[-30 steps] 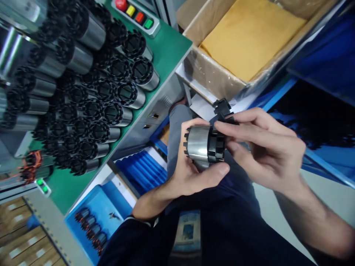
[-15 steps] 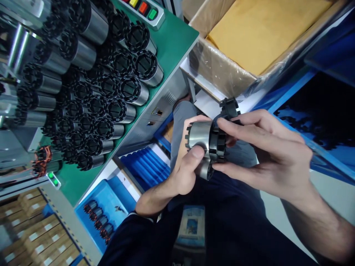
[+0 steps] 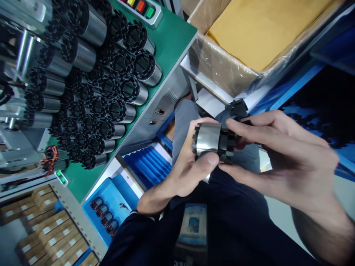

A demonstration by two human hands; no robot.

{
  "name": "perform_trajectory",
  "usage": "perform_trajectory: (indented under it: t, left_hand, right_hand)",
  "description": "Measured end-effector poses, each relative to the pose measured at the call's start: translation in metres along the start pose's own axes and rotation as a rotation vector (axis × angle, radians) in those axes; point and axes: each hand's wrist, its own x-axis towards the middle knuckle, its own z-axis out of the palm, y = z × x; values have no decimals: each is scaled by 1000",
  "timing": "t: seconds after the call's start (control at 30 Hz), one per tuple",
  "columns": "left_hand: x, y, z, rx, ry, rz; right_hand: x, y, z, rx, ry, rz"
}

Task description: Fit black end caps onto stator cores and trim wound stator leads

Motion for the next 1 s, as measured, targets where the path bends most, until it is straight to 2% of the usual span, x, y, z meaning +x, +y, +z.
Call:
perform_trajectory:
  t: [0.13,0.23,0.43,0.8,1.0]
  left_hand:
    - [-2,9,-5,57,-122,33]
    - [-3,21,-4,93,-165,17]
    - [-5,34,5,119,-124,-5]
    - [-6,35,2,201,-122,-26]
    - [-10,26,1,98,-106,-62]
  right_hand:
    - [-2,2,-5,-9,5,-17]
    - [-3,6,-8,-39,17,-55]
    - [-8,16,-6,38,14,-23]
    - [-13,17,2,150,31,41]
    - [-9,16,12,147,8,84]
